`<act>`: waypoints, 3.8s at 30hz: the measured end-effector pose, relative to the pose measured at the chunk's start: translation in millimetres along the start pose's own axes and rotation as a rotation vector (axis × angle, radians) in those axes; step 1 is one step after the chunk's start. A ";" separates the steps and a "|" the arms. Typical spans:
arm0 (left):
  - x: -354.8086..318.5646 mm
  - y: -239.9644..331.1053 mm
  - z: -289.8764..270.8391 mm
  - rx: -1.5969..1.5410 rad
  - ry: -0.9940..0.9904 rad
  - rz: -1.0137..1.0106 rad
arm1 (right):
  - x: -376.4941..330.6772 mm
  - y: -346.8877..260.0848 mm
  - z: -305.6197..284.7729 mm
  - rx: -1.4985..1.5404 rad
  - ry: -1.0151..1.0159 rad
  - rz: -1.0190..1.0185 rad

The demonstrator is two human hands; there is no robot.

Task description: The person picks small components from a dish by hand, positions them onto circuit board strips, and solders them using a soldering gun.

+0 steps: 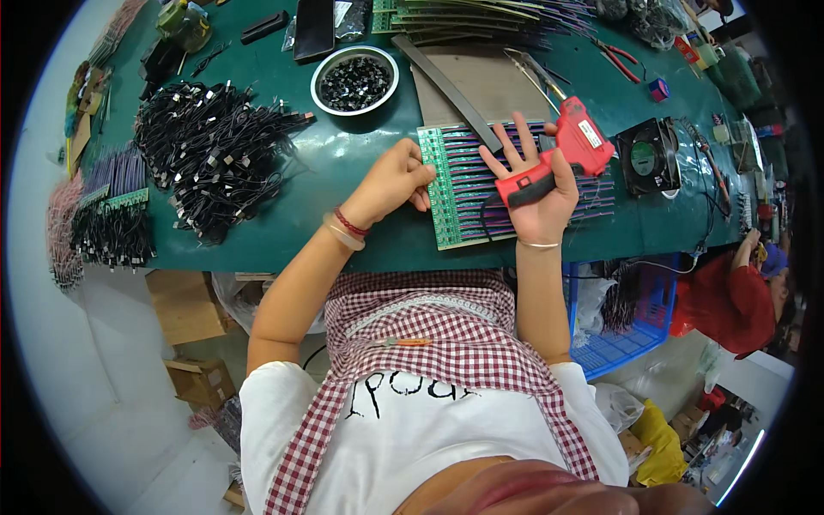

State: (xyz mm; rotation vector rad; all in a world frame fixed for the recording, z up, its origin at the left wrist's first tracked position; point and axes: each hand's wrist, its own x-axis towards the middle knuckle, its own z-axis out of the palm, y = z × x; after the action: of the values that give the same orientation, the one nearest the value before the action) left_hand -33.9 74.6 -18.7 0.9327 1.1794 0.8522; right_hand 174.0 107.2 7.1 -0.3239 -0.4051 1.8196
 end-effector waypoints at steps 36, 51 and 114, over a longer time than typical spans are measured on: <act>6.1 -10.1 -8.4 -0.064 0.047 0.140 | -0.2 10.0 9.4 -0.022 -0.023 -0.005; 3.9 -12.8 -8.4 -0.089 0.042 0.120 | -3.1 17.3 -3.5 0.021 -0.019 -0.025; -2.2 62.4 -31.3 0.063 0.141 0.308 | -24.1 -15.1 54.1 -0.488 0.010 0.080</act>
State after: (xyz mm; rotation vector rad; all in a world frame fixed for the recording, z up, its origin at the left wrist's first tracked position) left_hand -68.8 100.9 35.7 1.1392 1.2056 1.1483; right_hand 171.0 82.1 62.7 -0.6918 -0.8412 1.7793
